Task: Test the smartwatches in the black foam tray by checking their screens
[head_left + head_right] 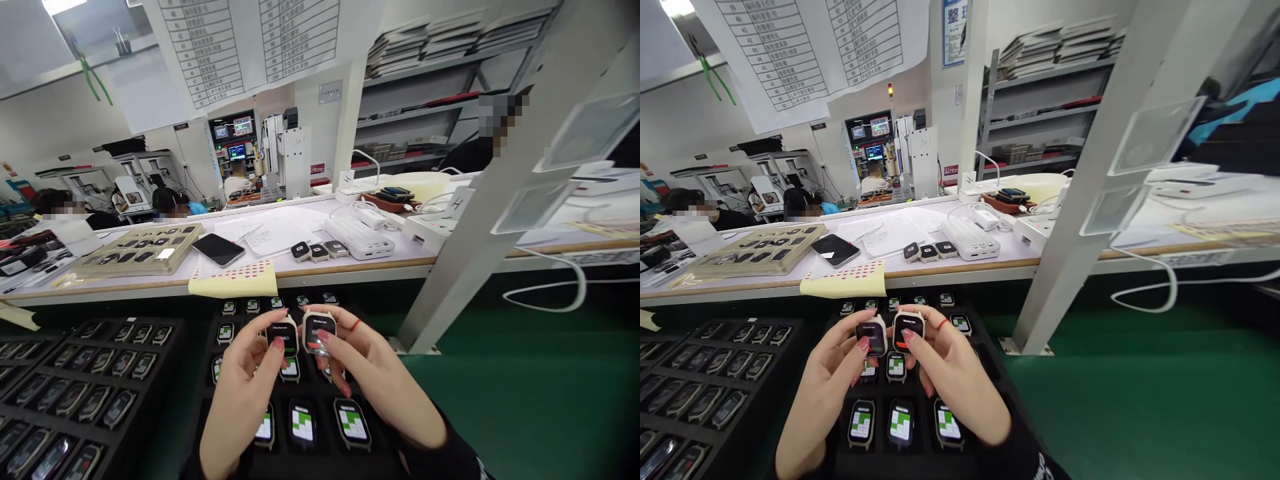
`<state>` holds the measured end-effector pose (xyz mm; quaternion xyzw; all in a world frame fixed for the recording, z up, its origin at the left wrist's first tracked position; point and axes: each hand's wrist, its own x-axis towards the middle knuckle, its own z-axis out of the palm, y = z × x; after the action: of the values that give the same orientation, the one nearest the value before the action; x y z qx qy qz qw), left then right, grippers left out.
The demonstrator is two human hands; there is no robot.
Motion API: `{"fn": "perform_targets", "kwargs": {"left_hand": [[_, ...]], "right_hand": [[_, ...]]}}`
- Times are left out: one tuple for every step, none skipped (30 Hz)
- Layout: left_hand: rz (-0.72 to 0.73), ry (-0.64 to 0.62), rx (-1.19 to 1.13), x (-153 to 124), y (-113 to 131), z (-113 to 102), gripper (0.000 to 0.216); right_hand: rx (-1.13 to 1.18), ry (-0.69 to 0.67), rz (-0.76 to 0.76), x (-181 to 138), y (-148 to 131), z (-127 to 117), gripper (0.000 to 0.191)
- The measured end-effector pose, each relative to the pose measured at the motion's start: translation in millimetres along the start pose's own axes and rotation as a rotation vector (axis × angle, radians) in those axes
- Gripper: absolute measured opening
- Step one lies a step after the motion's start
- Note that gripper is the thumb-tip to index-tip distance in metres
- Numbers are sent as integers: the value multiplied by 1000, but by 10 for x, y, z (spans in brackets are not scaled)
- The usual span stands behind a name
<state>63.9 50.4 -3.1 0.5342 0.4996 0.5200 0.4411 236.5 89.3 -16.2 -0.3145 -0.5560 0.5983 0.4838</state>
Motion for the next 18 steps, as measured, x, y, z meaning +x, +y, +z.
{"fn": "perform_targets", "kwargs": {"left_hand": [[2,0,-5,8,-11,-1,37],[5,2,-7,17,-22,-2,37],[12,9,-6,26,-34,-5,37],[25,18,-3,33,-44,-8,36],[38,28,1,37,-52,-11,35],[50,35,5,38,-57,-14,35],[60,41,8,37,-59,-17,35],[66,42,11,32,-56,-20,37],[67,38,10,24,-48,-24,38],[66,29,4,15,-36,-29,40],[63,20,-8,4,-19,-36,41],[60,10,-28,-7,0,-48,42],[57,3,-55,-18,20,-64,43],[53,0,-83,-29,37,-87,43],[55,1,-110,-40,51,-116,43],[65,2,-136,-52,60,-152,43],[81,1,-162,-65,65,-194,44],[103,-6,-188,-81,66,-240,44]], "right_hand": [[-8,3,5,-2,8,-3,47],[-17,2,7,-3,14,-7,47],[-23,-2,6,-2,19,-12,48],[-25,-9,1,-1,21,-21,48],[-18,-20,-7,1,22,-31,50],[-1,-33,-19,3,21,-44,51],[26,-52,-33,2,16,-56,54],[58,-70,-45,-5,7,-67,56],[91,-82,-51,-21,-9,-73,59],[119,-89,-49,-47,-30,-71,60],[134,-87,-40,-87,-57,-62,61],[133,-75,-26,-140,-85,-43,60],[115,-57,-16,-204,-110,-18,58],[80,-44,-18,-274,-125,12,57],[35,-43,-36,-346,-126,41,54],[-16,-59,-56,-415,-107,67,48],[-69,-94,-75,-477,-66,84,40],[-118,-148,-93,-528,-7,91,30]]}}
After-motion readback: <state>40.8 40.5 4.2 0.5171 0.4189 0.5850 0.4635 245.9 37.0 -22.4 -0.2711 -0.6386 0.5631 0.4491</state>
